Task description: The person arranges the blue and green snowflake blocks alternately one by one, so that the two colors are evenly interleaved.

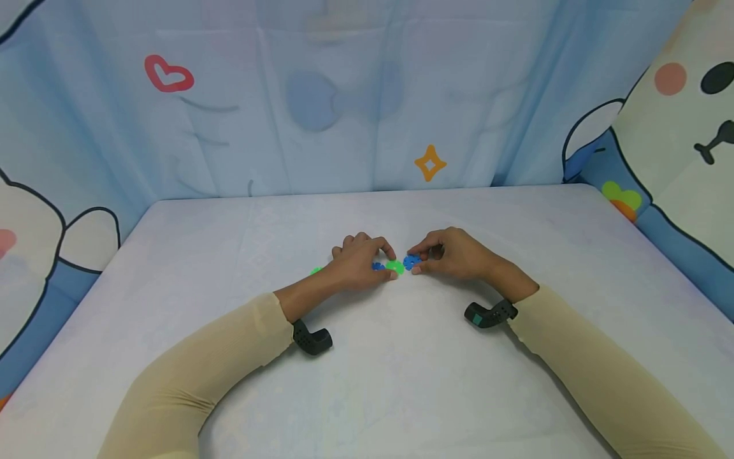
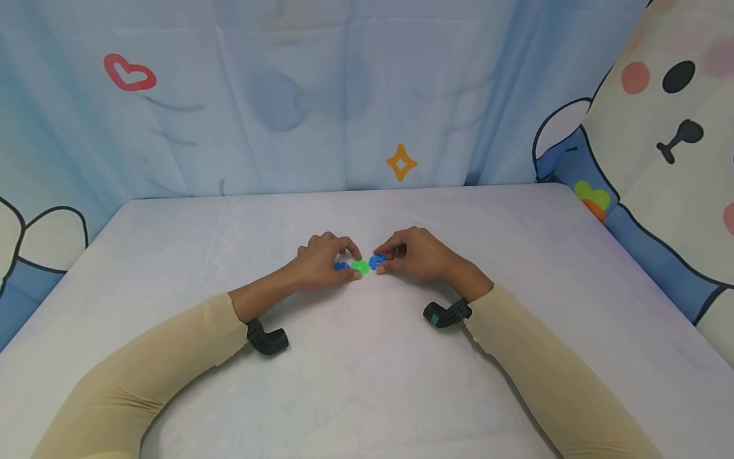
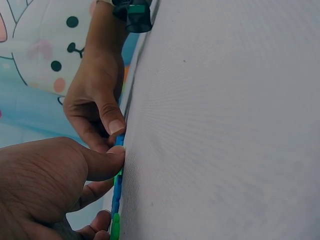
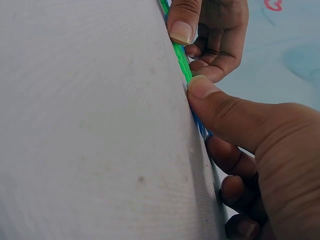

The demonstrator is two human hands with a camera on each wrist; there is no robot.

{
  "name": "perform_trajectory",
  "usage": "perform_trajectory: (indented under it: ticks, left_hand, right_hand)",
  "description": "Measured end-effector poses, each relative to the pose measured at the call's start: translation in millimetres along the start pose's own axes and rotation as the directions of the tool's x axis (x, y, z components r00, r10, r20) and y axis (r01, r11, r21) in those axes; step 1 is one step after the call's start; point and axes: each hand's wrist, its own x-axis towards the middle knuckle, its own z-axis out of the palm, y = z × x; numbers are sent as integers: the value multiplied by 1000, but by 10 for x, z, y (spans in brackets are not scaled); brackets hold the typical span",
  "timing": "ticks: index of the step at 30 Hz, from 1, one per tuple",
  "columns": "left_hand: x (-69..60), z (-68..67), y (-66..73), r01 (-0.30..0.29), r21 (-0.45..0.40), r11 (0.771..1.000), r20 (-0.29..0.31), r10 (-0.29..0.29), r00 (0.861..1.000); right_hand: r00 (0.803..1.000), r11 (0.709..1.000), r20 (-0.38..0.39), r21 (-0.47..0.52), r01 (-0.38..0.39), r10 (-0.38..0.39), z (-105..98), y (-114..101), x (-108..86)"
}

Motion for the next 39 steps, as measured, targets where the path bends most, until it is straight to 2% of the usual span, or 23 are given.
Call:
perform_trajectory:
  ticks: [20,32,39]
  left_hand:
    - [0,-2,-3,-5,1,1000,-2,5,1000]
    - [-2,1,-7,-1,0,1000,-3,1,1000]
    - [-3,4,-5,-1,0,1000,-2,1,1000]
  right_hand:
    - [999,998,-1,-29,47,-47,11,5,0]
    - [1000,999,13,-34,15,-14,12,-3,-6]
    - [999,999,13,-44,33,-32,16,12,-6]
